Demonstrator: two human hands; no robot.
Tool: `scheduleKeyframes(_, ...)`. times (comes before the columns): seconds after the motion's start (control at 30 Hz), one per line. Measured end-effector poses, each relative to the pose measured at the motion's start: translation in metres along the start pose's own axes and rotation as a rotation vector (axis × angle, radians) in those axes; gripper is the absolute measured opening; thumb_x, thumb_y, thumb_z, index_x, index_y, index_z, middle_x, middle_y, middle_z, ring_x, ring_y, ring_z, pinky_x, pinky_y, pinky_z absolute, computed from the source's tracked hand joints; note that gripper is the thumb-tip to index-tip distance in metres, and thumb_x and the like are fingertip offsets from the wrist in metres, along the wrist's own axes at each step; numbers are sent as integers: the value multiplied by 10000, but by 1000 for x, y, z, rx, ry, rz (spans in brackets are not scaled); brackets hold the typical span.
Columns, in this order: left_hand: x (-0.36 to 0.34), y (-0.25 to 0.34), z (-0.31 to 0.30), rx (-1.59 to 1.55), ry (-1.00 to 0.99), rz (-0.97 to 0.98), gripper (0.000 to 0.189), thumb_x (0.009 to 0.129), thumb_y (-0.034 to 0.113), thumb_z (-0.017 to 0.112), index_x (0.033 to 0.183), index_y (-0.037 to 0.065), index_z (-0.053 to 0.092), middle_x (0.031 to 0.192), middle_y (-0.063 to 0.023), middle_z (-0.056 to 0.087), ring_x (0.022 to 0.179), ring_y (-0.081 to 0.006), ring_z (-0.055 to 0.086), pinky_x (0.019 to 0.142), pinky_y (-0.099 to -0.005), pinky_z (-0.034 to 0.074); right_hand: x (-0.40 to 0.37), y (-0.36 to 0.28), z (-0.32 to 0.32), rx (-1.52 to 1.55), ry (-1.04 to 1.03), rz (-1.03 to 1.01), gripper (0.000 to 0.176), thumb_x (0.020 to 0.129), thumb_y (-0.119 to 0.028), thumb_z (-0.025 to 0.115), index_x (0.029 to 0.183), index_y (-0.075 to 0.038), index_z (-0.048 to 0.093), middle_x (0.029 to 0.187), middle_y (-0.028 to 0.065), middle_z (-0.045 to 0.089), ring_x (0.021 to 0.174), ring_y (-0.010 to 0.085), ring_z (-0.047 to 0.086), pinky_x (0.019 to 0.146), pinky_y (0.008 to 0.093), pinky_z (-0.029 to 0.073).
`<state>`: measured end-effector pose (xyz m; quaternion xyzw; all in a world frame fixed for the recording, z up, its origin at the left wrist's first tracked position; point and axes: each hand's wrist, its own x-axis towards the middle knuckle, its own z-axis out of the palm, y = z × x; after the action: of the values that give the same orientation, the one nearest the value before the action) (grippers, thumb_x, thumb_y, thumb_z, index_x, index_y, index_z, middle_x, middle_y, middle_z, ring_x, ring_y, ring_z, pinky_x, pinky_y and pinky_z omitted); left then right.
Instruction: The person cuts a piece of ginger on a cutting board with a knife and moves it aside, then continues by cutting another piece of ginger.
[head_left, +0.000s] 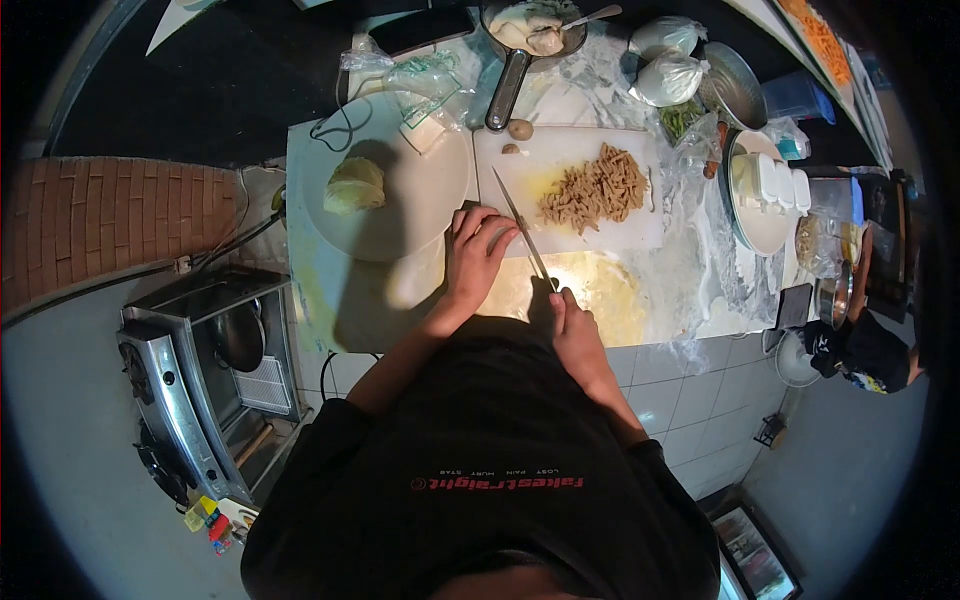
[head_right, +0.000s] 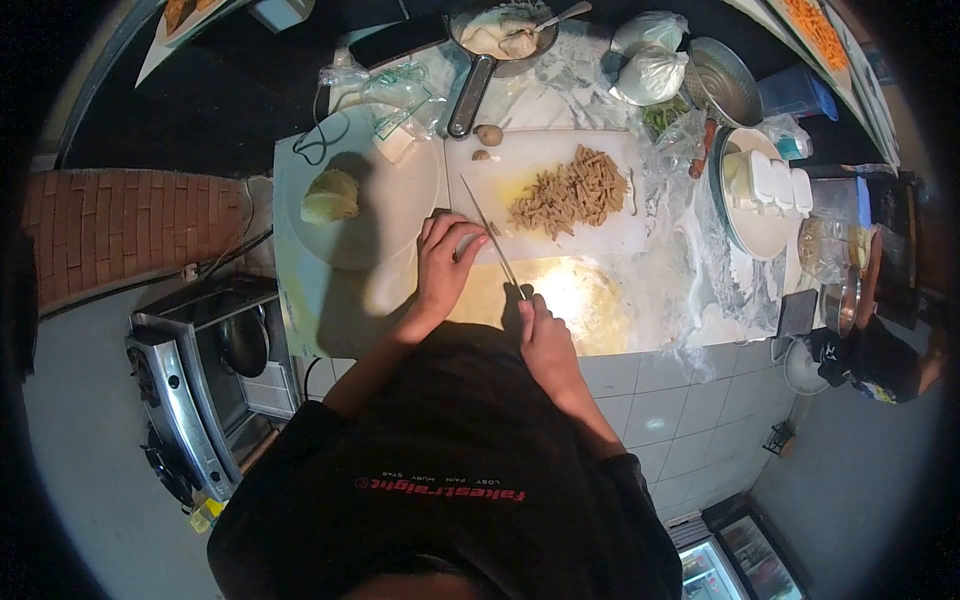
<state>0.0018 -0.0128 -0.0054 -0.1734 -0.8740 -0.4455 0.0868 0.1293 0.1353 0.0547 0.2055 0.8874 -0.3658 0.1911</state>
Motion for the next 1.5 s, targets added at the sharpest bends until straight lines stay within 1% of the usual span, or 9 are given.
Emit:
scheduleKeyframes(0.3, 2, -4, -1, -69, -23, 16, 72, 812, 91, 752, 880, 68, 745, 906, -51, 655, 882, -260, 570, 780, -372, 462, 8, 0, 1, -28, -18, -3, 383, 1084, -322, 363, 1114, 30, 511, 780, 320, 648, 760, 532, 625, 653, 582, 507)
scheduleKeyframes(0.6, 1, -6, 2, -59, 33, 43, 58, 821, 101, 736, 864, 80, 703, 910, -39, 635, 865, -274, 561, 753, -398, 461, 10, 1, 15, -312, 139, -32, 371, 1067, -362, 406, 1127, -12, 514, 701, 257, 658, 668, 464, 662, 557, 546, 530)
scheduleKeyframes(0.67, 1, -3, 0, -33, 6, 43, 77, 822, 84, 741, 883, 52, 707, 928, -76, 635, 900, -286, 571, 786, -393, 461, 10, 6, 10, -219, 114, -32, 391, 1068, -365, 407, 1119, -3, 546, 709, 271, 654, 684, 482, 651, 595, 549, 532)
scheduleKeyframes(0.8, 0, -3, -1, -37, 0, 68, 75, 822, 88, 743, 878, 56, 705, 922, -76, 627, 901, -287, 569, 786, -396, 457, 7, 20, 12, 9, 123, -55, 421, 1072, -364, 400, 1103, 15, 582, 725, 299, 640, 718, 510, 632, 632, 562, 513)
scheduleKeyframes(0.87, 0, -4, 1, -18, 12, 64, 40, 835, 122, 728, 864, 108, 703, 914, -36, 618, 891, -272, 562, 783, -401, 453, 4, 19, 6, 124, 86, -33, 450, 1077, -366, 390, 1101, 30, 601, 749, 325, 625, 762, 533, 612, 661, 575, 488)
scheduleKeyframes(0.93, -2, -3, 2, -32, 16, 74, 41, 836, 121, 728, 865, 108, 703, 913, -35, 616, 891, -271, 563, 783, -402, 452, 1, 22, 7, 167, 123, -47, 430, 1085, -364, 395, 1077, 11, 605, 725, 301, 594, 742, 514, 588, 645, 485, 459)
scheduleKeyframes(1.2, -1, -5, 1, -24, 8, 73, 51, 845, 130, 729, 873, 98, 702, 920, -32, 620, 899, -271, 569, 785, -402, 446, -5, 11, 1, 172, 78, -60, 396, 1086, -332, 398, 1027, 15, 582, 719, 304, 576, 743, 523, 566, 640, 491, 446)
scheduleKeyframes(1.27, 0, -4, 1, -21, 15, 75, 52, 843, 130, 730, 872, 96, 701, 922, -32, 623, 898, -271, 570, 784, -401, 446, -4, 12, 1, 122, 76, -103, 399, 1083, -334, 386, 1092, 13, 582, 768, 320, 628, 780, 525, 609, 644, 575, 473)
scheduleKeyframes(1.5, -1, -5, 1, -32, 18, 67, 56, 834, 125, 735, 864, 91, 700, 906, -38, 628, 882, -273, 569, 777, -402, 448, -2, 9, 1, 106, 54, -67, 403, 1081, -334, 392, 1080, 18, 589, 754, 317, 624, 765, 521, 610, 637, 569, 473)
